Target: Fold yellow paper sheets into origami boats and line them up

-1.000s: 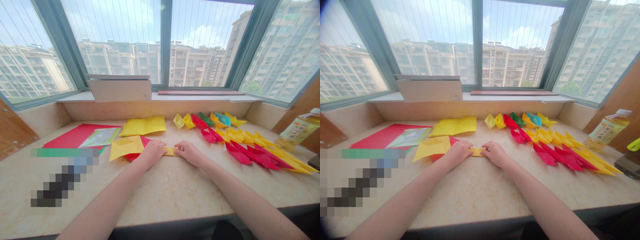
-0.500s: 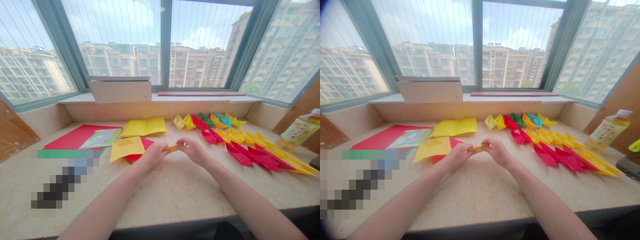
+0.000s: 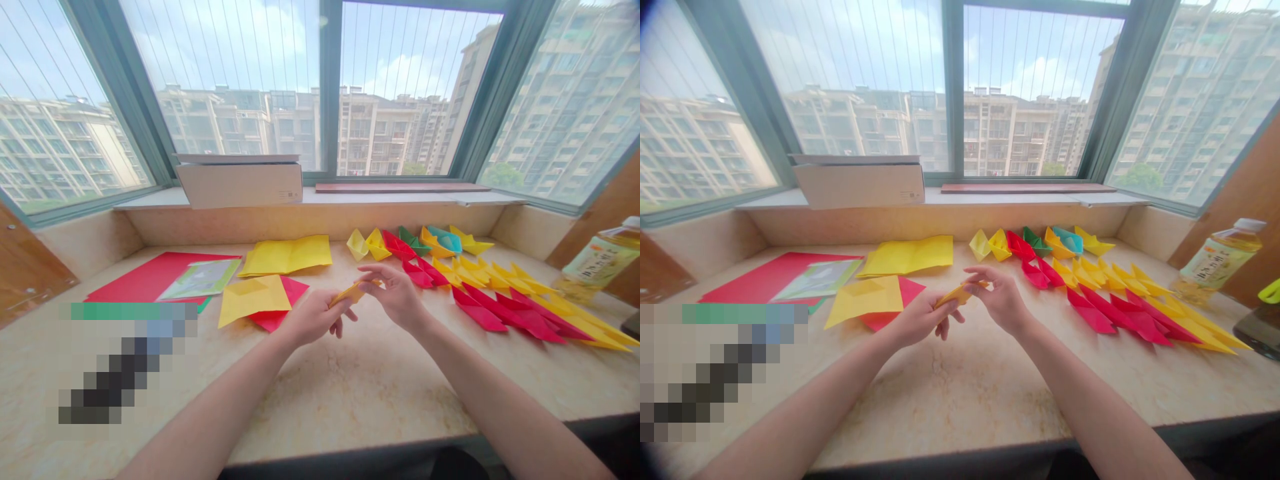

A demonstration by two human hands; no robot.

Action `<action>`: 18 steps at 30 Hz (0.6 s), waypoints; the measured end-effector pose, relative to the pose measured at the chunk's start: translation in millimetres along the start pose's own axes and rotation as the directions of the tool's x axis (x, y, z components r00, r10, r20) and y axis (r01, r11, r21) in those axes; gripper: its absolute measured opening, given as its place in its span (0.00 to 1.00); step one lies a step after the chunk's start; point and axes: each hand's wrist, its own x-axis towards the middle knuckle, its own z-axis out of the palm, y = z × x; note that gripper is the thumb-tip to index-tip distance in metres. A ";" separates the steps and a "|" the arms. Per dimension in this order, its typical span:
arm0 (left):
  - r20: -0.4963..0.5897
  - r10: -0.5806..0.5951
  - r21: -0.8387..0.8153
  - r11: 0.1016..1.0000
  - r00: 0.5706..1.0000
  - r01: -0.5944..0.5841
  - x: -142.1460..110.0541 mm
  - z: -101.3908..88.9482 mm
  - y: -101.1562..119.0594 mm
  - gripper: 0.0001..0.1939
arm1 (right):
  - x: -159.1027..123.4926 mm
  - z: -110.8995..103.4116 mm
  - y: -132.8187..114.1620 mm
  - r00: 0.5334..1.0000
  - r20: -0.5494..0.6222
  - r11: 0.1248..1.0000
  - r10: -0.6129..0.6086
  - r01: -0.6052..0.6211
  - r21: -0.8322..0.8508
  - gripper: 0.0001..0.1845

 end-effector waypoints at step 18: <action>-0.051 0.011 0.027 1.000 0.999 -0.010 -4.1 4.1 14.9 0.29 | -1.7 -3.1 -11.3 0.998 -0.042 0.998 0.048 -0.049 -0.028 0.10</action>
